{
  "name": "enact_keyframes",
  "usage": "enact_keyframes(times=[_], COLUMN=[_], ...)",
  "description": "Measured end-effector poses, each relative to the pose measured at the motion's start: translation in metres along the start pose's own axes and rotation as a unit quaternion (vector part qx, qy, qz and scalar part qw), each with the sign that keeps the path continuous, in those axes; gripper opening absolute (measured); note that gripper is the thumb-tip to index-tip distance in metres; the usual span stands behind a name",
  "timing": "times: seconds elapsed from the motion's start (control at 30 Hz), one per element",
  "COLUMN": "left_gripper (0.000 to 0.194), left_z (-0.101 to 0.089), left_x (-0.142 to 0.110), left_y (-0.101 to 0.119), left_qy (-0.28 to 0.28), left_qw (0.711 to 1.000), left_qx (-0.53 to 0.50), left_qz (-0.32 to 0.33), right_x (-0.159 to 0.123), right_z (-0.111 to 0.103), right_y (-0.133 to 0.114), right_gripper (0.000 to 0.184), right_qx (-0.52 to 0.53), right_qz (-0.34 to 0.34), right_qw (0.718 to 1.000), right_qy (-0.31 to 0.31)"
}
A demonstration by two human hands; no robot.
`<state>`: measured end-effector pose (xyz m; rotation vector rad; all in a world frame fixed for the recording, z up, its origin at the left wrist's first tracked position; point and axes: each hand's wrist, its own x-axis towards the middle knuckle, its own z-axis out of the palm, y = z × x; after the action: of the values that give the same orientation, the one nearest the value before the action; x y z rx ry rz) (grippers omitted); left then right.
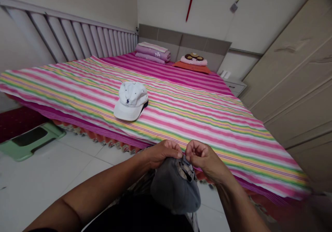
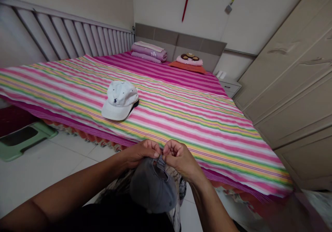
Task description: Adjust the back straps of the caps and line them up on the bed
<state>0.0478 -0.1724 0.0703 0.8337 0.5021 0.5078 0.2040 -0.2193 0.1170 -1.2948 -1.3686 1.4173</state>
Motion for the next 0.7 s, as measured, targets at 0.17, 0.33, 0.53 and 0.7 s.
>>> enact_keyframes(times=[0.17,0.33,0.53,0.7], left_gripper=[0.017,0.017,0.02,0.02], left_z=[0.0,0.0,0.0,-0.005], left_x=[0.001,0.0,-0.002,-0.001], left_y=[-0.001,-0.002,0.0,0.001], left_qy=[-0.002,0.014,-0.005,-0.023], left_qw=[1.0,1.0,1.0,0.999], left_qx=[-0.002,-0.006,-0.024,-0.042], left_qz=[-0.004,-0.009,-0.006,0.009], right_x=[0.0,-0.002,-0.003,-0.01], right_z=[-0.003,-0.001,-0.003,-0.004], right_y=[0.0,-0.002,0.004,0.007], right_gripper=[0.013,0.018,0.027,0.024], right_qx=[-0.013,0.02,0.119,0.091], right_qz=[-0.022,-0.004,0.026,0.045], right_qw=[0.999,0.999,0.992,0.995], right_qy=[-0.034,-0.035,-0.013,0.022])
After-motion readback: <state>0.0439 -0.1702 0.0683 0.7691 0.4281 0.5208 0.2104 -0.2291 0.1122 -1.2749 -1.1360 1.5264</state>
